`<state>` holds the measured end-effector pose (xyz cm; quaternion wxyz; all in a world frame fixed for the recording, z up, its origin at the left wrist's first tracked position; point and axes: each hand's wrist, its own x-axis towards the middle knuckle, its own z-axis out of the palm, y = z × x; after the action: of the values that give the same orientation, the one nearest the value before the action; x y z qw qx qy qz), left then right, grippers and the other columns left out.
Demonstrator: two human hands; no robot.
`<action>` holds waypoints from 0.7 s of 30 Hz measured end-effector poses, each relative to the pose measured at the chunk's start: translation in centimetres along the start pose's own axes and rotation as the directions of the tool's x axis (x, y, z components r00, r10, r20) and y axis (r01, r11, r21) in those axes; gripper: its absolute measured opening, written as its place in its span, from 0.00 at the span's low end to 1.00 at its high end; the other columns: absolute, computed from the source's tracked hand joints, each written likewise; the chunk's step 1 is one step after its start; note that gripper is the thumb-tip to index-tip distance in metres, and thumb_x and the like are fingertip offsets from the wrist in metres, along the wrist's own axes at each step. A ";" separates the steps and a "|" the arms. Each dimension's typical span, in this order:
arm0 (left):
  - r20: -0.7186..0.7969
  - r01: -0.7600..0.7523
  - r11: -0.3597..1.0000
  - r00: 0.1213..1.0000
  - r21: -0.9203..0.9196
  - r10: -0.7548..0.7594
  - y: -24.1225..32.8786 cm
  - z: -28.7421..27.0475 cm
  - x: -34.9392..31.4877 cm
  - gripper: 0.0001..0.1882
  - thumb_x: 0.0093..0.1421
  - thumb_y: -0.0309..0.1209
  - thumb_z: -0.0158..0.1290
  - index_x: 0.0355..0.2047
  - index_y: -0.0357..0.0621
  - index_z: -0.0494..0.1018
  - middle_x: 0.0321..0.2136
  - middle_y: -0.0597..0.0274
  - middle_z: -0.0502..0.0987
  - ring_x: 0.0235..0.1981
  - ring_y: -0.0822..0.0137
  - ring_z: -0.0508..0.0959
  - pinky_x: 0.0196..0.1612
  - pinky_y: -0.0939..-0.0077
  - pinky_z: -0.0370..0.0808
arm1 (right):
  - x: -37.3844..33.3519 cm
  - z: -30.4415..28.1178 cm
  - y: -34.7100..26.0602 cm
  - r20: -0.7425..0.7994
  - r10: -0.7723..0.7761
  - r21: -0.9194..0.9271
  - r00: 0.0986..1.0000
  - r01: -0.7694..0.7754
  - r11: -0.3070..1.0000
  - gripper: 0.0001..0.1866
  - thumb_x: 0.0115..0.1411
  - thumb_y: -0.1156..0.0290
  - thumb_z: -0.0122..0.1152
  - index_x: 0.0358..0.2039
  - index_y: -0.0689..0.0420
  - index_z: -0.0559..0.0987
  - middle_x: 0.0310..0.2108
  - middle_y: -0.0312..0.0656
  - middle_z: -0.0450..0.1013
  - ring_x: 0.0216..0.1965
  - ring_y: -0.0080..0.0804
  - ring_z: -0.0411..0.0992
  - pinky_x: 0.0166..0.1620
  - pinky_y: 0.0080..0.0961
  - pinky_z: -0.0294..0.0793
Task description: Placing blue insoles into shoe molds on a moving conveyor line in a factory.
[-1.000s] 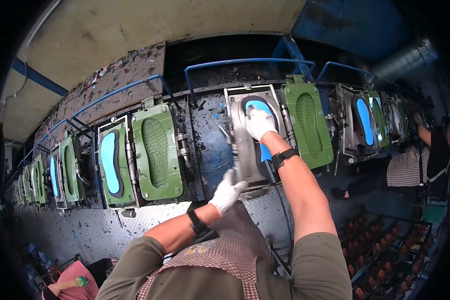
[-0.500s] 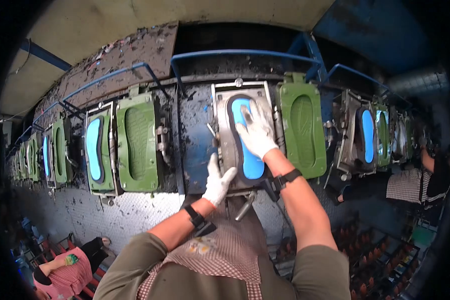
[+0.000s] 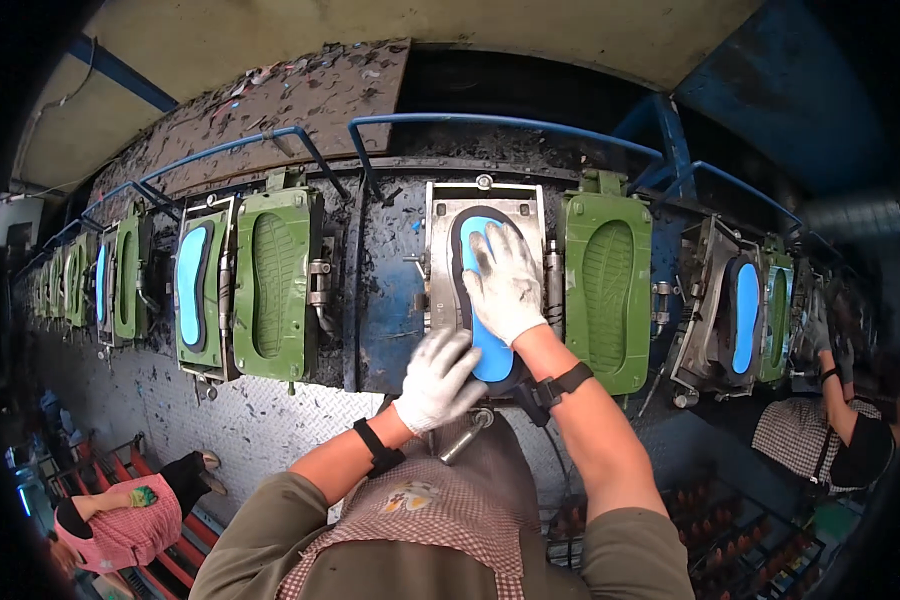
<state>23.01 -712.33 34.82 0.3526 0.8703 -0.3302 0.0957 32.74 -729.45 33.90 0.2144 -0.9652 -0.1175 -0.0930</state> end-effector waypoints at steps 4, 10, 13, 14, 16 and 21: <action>0.074 -0.120 0.992 0.990 -0.026 0.121 -1.0 1.6 0.1 0.23 0.49 0.34 0.64 0.45 0.41 0.74 0.48 0.53 0.73 0.51 0.51 0.73 0.54 0.58 0.72 | 1.8 -0.7 -1.2 0.032 -0.049 -0.074 0.998 0.051 0.996 0.27 0.59 0.59 0.54 0.56 0.58 0.70 0.59 0.53 0.63 0.63 0.54 0.58 0.65 0.47 0.56; 0.069 -0.156 0.988 0.985 -0.005 0.156 -1.4 2.0 -0.3 0.22 0.48 0.33 0.65 0.44 0.42 0.75 0.46 0.55 0.74 0.49 0.53 0.75 0.53 0.62 0.73 | 4.3 0.3 -1.4 -0.036 -0.094 -0.059 0.995 0.091 0.994 0.18 0.56 0.65 0.55 0.47 0.57 0.73 0.46 0.47 0.69 0.51 0.47 0.67 0.54 0.43 0.66; 0.073 -0.149 0.989 0.986 -0.010 0.149 -1.1 2.0 -0.3 0.21 0.49 0.33 0.64 0.44 0.42 0.75 0.46 0.55 0.74 0.50 0.53 0.74 0.53 0.61 0.73 | 4.6 0.5 -1.3 -0.043 -0.078 -0.010 0.996 0.078 0.997 0.15 0.55 0.66 0.56 0.43 0.56 0.73 0.45 0.46 0.69 0.49 0.46 0.67 0.53 0.42 0.68; 0.081 -0.157 0.988 0.984 0.011 0.156 -1.2 2.0 0.1 0.21 0.49 0.33 0.64 0.44 0.42 0.75 0.47 0.55 0.74 0.50 0.53 0.74 0.53 0.61 0.73 | 4.9 0.4 -1.1 -0.062 -0.082 0.014 0.995 0.083 0.996 0.15 0.55 0.66 0.56 0.43 0.56 0.73 0.44 0.46 0.69 0.49 0.46 0.67 0.53 0.42 0.68; 0.104 -0.184 0.983 0.978 0.007 0.183 -0.8 1.9 0.8 0.20 0.49 0.34 0.64 0.42 0.43 0.75 0.47 0.55 0.73 0.52 0.53 0.72 0.54 0.59 0.72 | 5.0 1.0 0.2 -0.122 -0.040 0.036 0.992 0.045 0.998 0.17 0.55 0.61 0.55 0.42 0.57 0.75 0.50 0.49 0.70 0.55 0.47 0.66 0.58 0.43 0.65; 0.406 -0.475 0.880 0.802 -0.010 0.437 -1.8 1.6 5.0 0.16 0.49 0.36 0.60 0.37 0.44 0.73 0.52 0.54 0.70 0.58 0.53 0.67 0.61 0.50 0.63 | 1.1 -2.7 2.9 -0.093 0.347 0.415 0.933 -0.280 0.866 0.26 0.66 0.58 0.45 0.59 0.59 0.69 0.61 0.54 0.63 0.63 0.52 0.60 0.65 0.40 0.57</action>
<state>27.90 -715.00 34.61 0.2045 0.7815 -0.5893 0.0145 34.20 -732.95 35.40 0.4256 -0.8971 0.0430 -0.1105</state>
